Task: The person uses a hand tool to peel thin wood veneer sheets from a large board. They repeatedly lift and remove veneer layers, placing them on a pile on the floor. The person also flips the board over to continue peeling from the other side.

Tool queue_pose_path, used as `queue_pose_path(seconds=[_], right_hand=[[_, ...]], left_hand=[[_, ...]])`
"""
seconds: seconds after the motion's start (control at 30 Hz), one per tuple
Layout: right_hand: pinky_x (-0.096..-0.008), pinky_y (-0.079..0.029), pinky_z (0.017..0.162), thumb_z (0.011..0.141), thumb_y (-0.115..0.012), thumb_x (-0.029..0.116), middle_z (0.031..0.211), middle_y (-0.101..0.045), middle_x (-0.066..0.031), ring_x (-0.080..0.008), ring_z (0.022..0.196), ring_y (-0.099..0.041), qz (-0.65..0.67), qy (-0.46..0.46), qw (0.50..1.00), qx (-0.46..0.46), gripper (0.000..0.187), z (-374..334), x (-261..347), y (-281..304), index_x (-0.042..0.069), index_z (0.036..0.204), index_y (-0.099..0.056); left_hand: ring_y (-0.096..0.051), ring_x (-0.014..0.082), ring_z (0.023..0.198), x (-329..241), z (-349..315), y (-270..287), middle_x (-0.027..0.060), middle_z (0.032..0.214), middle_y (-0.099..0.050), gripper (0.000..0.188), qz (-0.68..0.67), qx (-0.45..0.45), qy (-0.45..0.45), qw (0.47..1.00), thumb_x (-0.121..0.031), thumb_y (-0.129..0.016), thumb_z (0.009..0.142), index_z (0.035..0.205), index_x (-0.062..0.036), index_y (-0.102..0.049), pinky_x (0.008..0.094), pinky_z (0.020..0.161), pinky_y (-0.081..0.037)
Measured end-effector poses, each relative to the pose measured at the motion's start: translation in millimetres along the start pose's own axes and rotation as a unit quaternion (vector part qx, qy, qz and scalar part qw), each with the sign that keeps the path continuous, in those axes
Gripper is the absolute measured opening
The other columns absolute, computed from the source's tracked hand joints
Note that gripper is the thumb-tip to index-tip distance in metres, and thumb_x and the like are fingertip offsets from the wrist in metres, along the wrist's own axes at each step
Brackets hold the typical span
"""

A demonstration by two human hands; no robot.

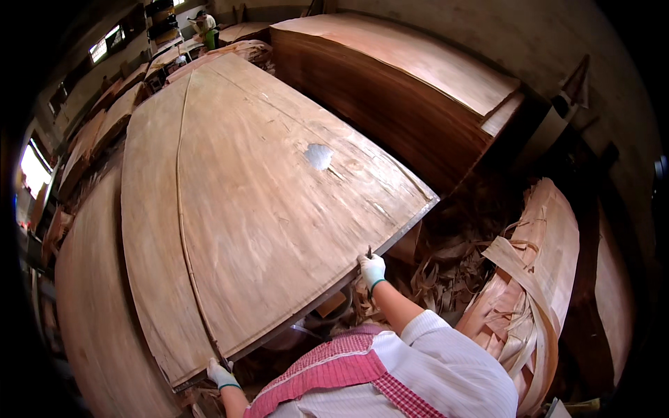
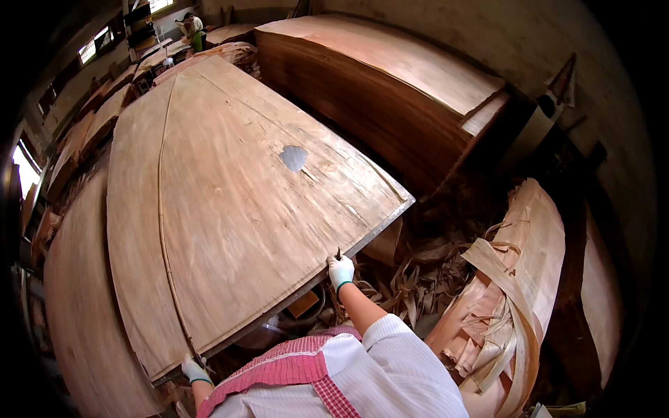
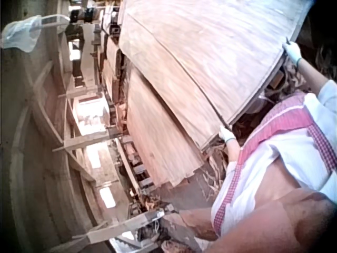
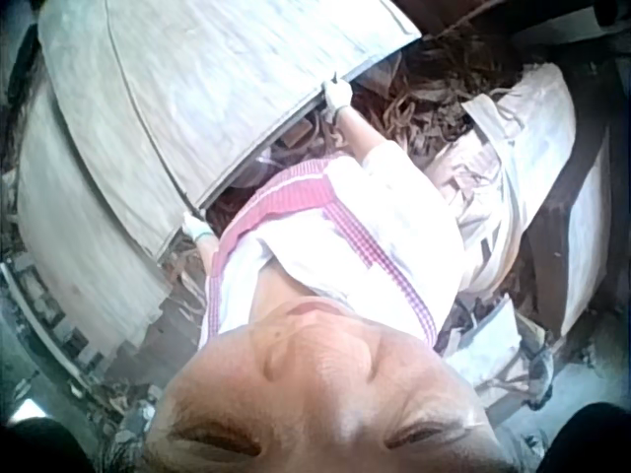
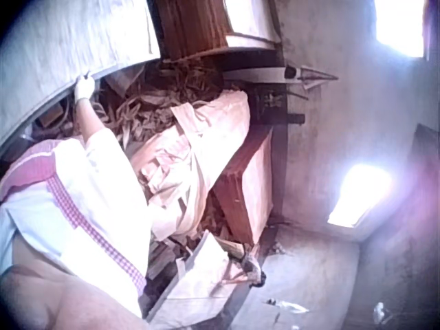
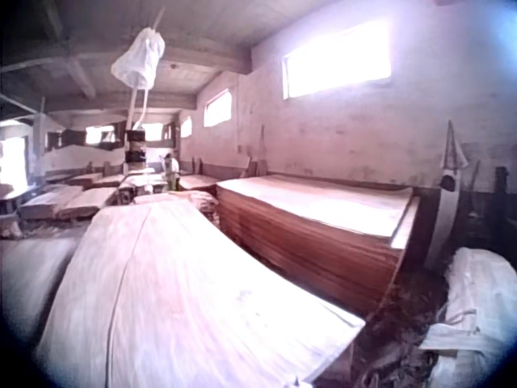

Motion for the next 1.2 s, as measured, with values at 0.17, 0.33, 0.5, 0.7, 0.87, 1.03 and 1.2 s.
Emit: queue_pose_path(seconds=[0.17,0.33,0.5,0.7,0.87,1.03,1.2], right_hand=[[-0.0309,-0.045,0.054,0.085,-0.066,0.022,0.070,-0.062,-0.0048,-0.0155,0.056,-0.056,0.103,0.005,0.994,0.039,0.025,27,-26,11,-0.003,0.086,-0.066],[-0.0253,-0.038,0.046,0.088,-0.065,0.034,0.066,-0.059,-0.0009,-0.0105,0.051,-0.048,0.046,0.045,0.995,0.074,0.028,-15,-30,39,0.007,0.082,-0.065],[-0.0264,-0.034,0.042,0.093,-0.058,0.033,0.059,-0.055,-0.0020,-0.0120,0.045,-0.044,0.001,-0.085,0.993,0.082,0.032,-41,-65,74,0.008,0.073,-0.057],[-0.0316,-0.045,0.055,0.100,-0.042,0.020,0.076,-0.062,-0.0079,-0.0196,0.062,-0.055,-0.237,0.068,0.944,0.220,0.027,-26,-98,57,0.001,0.105,-0.061],[-0.0261,-0.045,0.059,0.098,-0.044,0.018,0.092,-0.063,-0.0088,-0.0140,0.071,-0.057,-0.334,0.279,0.876,0.207,0.027,-92,-108,96,0.002,0.112,-0.060],[-0.0299,-0.042,0.052,0.094,-0.059,0.031,0.073,-0.060,-0.0028,-0.0107,0.062,-0.050,-0.162,-0.107,0.978,0.077,0.032,-177,-135,112,0.000,0.092,-0.062],[-0.0291,-0.045,0.059,0.092,-0.062,0.032,0.077,-0.064,-0.0051,-0.0124,0.065,-0.055,-0.116,-0.159,0.980,-0.001,0.032,-236,-170,175,-0.001,0.093,-0.064]], left_hand=[[-0.057,0.0236,0.051,-6,-14,-27,0.0134,0.072,-0.060,0.035,0.067,0.175,0.027,0.982,-0.040,-0.055,0.094,0.095,-0.0053,-0.054,0.0336,0.041,-0.047],[-0.038,0.0100,0.041,-50,-161,-27,-0.0004,0.059,-0.045,0.036,0.209,0.294,-0.020,0.933,-0.040,-0.053,0.096,0.092,-0.0048,-0.055,0.0281,0.036,-0.032],[-0.032,0.0057,0.043,-83,-188,-155,-0.0087,0.056,-0.036,0.025,0.084,0.401,-0.090,0.908,-0.033,-0.052,0.098,0.079,-0.0167,-0.046,0.0248,0.037,-0.025],[-0.062,0.0264,0.056,-48,-190,-252,0.0169,0.082,-0.062,0.032,0.196,0.428,-0.110,0.875,-0.028,-0.060,0.088,0.103,-0.0012,-0.051,0.0407,0.046,-0.048],[-0.062,0.0377,0.085,-84,-210,-234,0.0223,0.095,-0.063,0.032,0.455,0.406,-0.384,0.693,-0.016,-0.055,0.091,0.119,-0.0004,-0.054,0.0447,0.078,-0.049],[-0.053,0.0389,0.107,-90,-136,-195,0.0227,0.113,-0.058,0.033,0.416,0.241,-0.617,0.623,-0.023,-0.059,0.089,0.114,-0.0013,-0.059,0.0495,0.093,-0.041],[-0.047,0.0355,0.123,-78,-147,-174,0.0213,0.131,-0.050,0.043,0.468,0.258,-0.666,0.520,-0.020,-0.059,0.090,0.127,0.0009,-0.051,0.0435,0.103,-0.039]])
Point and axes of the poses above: each hand's wrist, its own z-axis towards the middle knuckle, its own y-axis out of the back of the hand, x = y × z, the point moved 7 cm from there along z, towards the middle knuckle
